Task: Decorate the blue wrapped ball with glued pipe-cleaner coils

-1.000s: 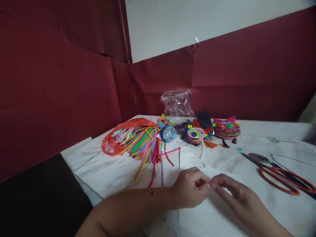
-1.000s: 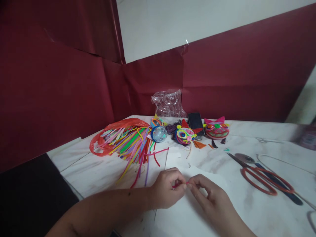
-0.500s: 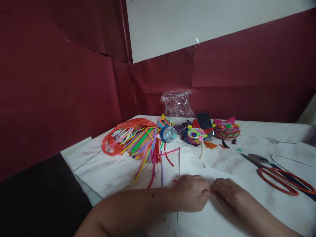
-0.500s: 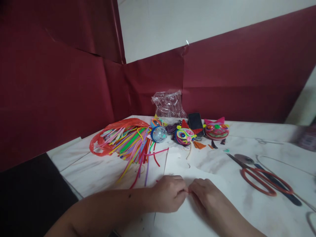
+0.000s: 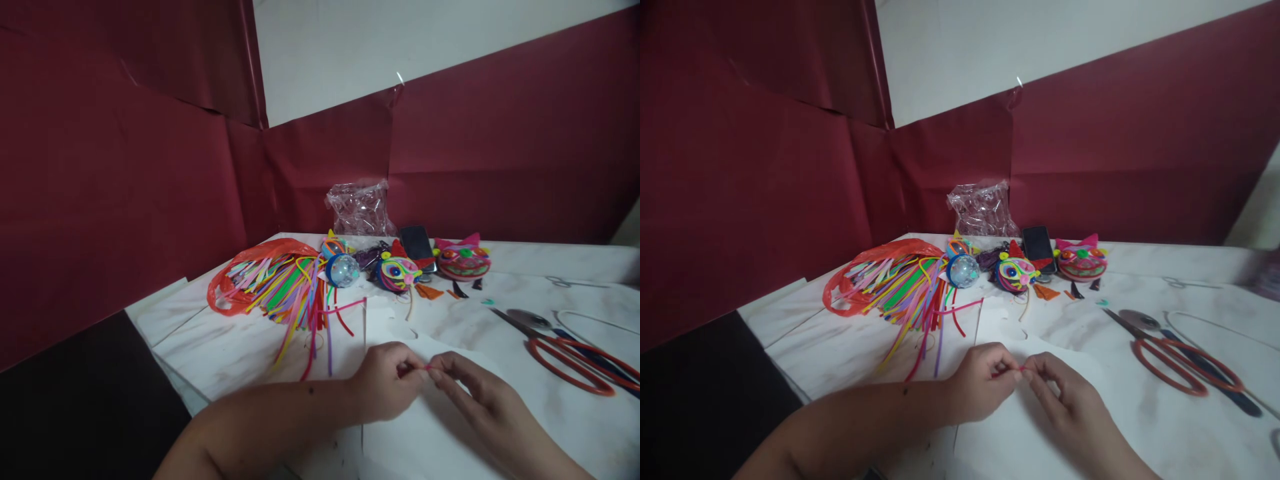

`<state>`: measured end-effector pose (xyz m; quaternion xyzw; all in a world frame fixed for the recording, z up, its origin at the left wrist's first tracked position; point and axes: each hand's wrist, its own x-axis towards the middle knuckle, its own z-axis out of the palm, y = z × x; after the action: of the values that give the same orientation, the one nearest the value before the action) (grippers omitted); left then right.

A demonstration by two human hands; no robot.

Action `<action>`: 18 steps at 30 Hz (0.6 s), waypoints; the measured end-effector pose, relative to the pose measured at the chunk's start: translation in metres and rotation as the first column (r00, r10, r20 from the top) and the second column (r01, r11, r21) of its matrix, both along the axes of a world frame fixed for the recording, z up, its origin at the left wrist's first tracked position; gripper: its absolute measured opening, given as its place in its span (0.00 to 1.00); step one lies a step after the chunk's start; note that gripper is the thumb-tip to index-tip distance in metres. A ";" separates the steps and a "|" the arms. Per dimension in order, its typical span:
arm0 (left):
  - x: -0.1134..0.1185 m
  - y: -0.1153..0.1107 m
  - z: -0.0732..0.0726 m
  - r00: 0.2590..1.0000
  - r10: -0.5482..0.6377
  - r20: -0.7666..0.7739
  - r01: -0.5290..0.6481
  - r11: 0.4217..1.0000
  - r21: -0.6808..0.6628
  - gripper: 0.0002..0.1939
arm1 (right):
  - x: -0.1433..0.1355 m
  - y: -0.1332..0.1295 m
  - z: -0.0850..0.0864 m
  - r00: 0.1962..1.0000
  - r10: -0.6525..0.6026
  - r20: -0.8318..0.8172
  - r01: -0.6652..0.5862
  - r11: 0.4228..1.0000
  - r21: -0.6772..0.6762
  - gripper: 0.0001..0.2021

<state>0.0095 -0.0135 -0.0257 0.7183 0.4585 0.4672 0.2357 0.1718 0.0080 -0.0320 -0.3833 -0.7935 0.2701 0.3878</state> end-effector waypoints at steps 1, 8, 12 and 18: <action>-0.001 0.001 0.000 0.999 -0.005 -0.038 0.006 0.999 0.032 0.04 | 0.000 0.000 0.000 1.000 -0.001 0.027 0.000 0.999 0.044 0.14; -0.008 0.004 -0.003 0.935 -0.026 -0.353 0.098 0.977 0.187 0.04 | 0.005 0.007 -0.001 0.974 0.074 0.215 -0.150 0.919 0.364 0.08; -0.005 0.005 0.000 0.973 -0.063 -0.220 0.086 0.992 0.096 0.03 | 0.003 0.001 0.008 0.986 0.060 0.157 -0.103 0.954 0.280 0.09; -0.004 0.015 0.013 0.997 -0.028 0.068 0.045 0.965 -0.259 0.06 | -0.009 0.005 0.011 0.948 0.024 -0.316 -0.135 0.932 -0.336 0.12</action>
<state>0.0054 0.0010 -0.0125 0.6741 0.4949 0.4211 0.3512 0.1629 0.0133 -0.0213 -0.3672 -0.6772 0.4801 0.4197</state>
